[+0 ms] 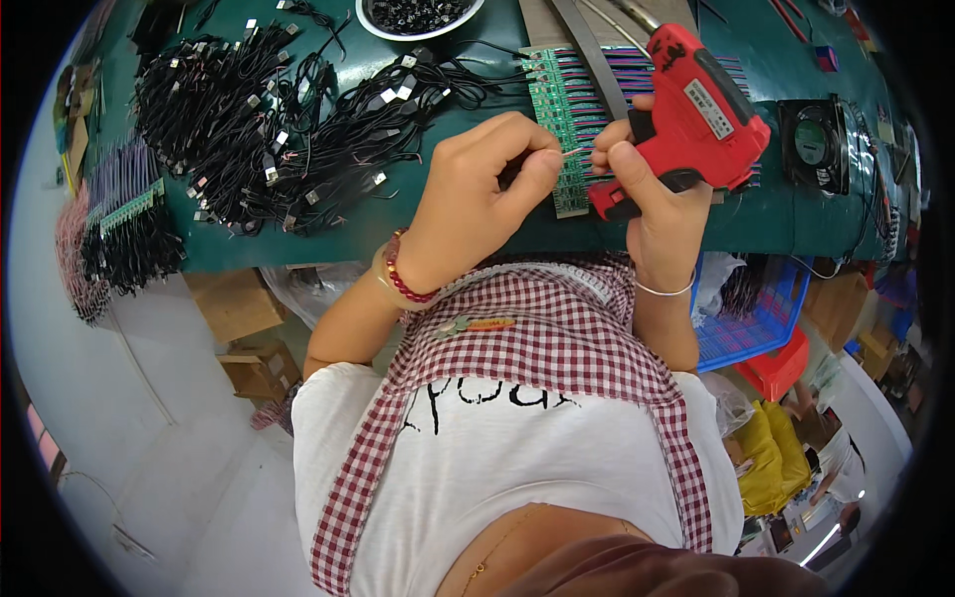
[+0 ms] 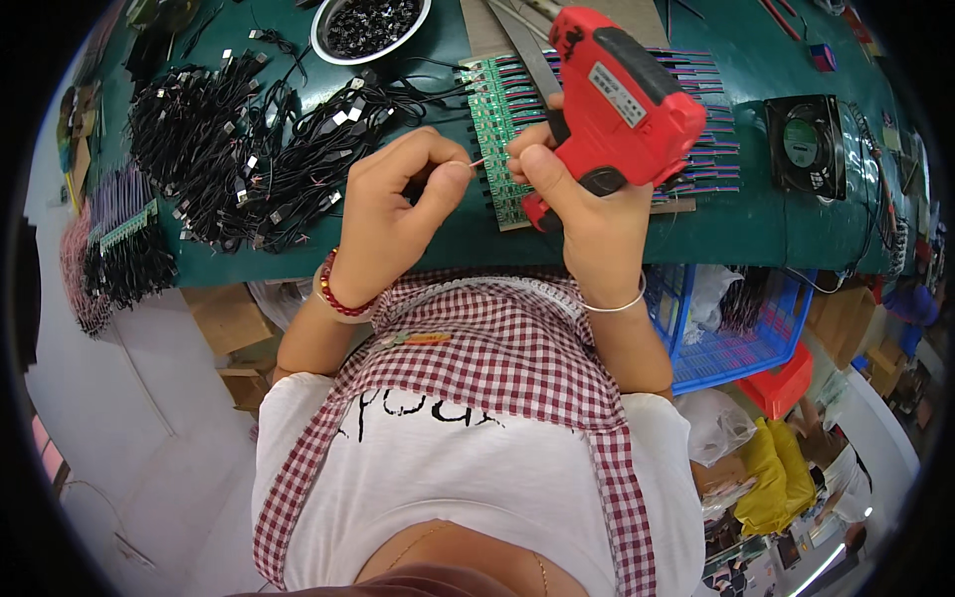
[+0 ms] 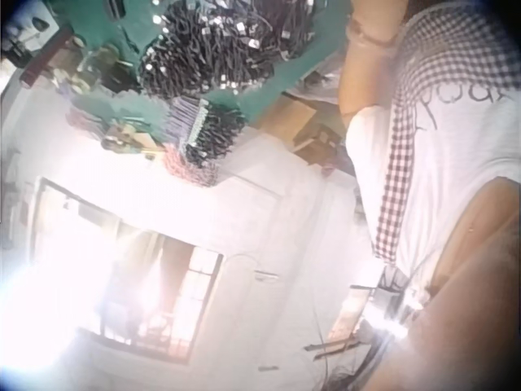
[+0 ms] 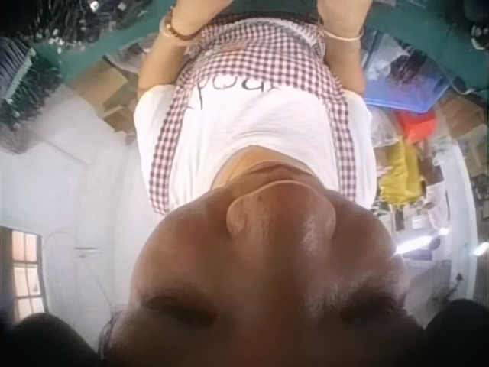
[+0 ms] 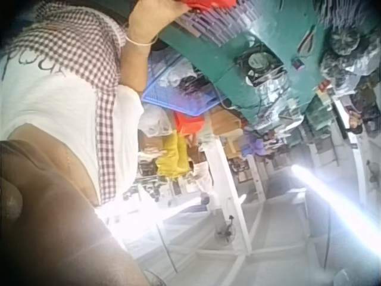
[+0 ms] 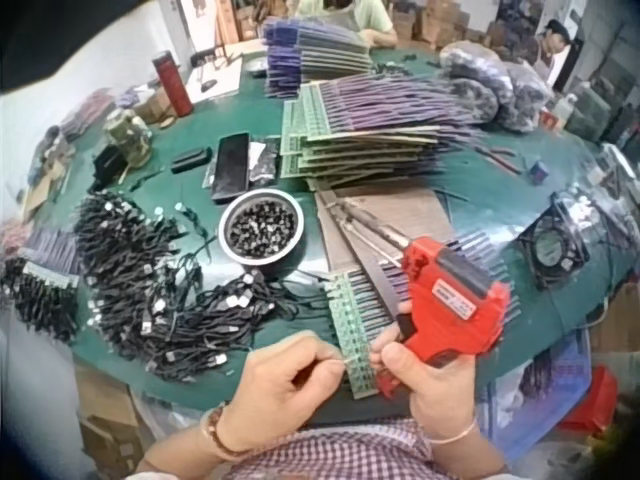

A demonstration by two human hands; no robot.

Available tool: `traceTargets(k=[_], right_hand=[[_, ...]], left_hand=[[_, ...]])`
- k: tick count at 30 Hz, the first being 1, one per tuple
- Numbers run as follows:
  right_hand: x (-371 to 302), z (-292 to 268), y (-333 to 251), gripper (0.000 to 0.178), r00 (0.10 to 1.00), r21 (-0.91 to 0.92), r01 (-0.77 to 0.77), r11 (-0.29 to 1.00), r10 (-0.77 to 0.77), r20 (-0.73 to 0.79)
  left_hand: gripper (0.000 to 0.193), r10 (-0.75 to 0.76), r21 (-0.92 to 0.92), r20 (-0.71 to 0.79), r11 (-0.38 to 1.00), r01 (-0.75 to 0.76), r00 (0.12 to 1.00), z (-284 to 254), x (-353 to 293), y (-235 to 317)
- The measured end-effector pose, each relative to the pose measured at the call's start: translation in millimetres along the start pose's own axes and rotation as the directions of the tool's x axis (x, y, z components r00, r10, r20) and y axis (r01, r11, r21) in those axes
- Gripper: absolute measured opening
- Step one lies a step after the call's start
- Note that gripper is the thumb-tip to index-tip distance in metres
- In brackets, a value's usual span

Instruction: The person solders wires attached to circuit boards using a handheld soldering tool, then picks up USB cables and solders their exposed wire leads with the tool.

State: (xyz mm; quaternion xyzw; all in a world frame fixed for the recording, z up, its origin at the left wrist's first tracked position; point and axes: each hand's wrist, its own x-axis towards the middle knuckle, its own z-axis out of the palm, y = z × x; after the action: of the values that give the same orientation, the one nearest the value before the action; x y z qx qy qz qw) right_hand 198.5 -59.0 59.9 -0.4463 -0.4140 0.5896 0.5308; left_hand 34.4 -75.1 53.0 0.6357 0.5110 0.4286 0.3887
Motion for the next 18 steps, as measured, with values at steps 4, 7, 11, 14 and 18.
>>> traceTargets(k=[4,7,11,14,18], right_hand=[[-3,-1,0,0.029,0.996,-0.141,0.022,0.99,-0.009,0.092],[-7,0,0,0.042,0.991,-0.219,0.035,0.975,-0.005,0.136],[-12,2,-5,0.015,0.989,-0.191,-0.004,0.981,0.032,0.142],[-11,2,-7,0.011,0.983,-0.22,0.039,0.975,0.001,0.181],[-12,0,-7,0.006,0.965,-0.258,0.123,0.958,-0.054,0.258]], left_hand=[[0.01,-0.095,-0.132,0.071,0.986,0.104,0.993,3,-3,-1],[0.014,-0.053,-0.172,0.062,0.983,0.063,0.997,7,-4,-3],[0.016,-0.16,-0.228,0.136,0.955,0.188,0.978,6,-5,-1],[0.016,-0.301,-0.278,0.252,0.888,0.367,0.92,1,-4,3],[0.018,-0.251,-0.287,0.314,0.894,0.343,0.916,-1,-4,0]])
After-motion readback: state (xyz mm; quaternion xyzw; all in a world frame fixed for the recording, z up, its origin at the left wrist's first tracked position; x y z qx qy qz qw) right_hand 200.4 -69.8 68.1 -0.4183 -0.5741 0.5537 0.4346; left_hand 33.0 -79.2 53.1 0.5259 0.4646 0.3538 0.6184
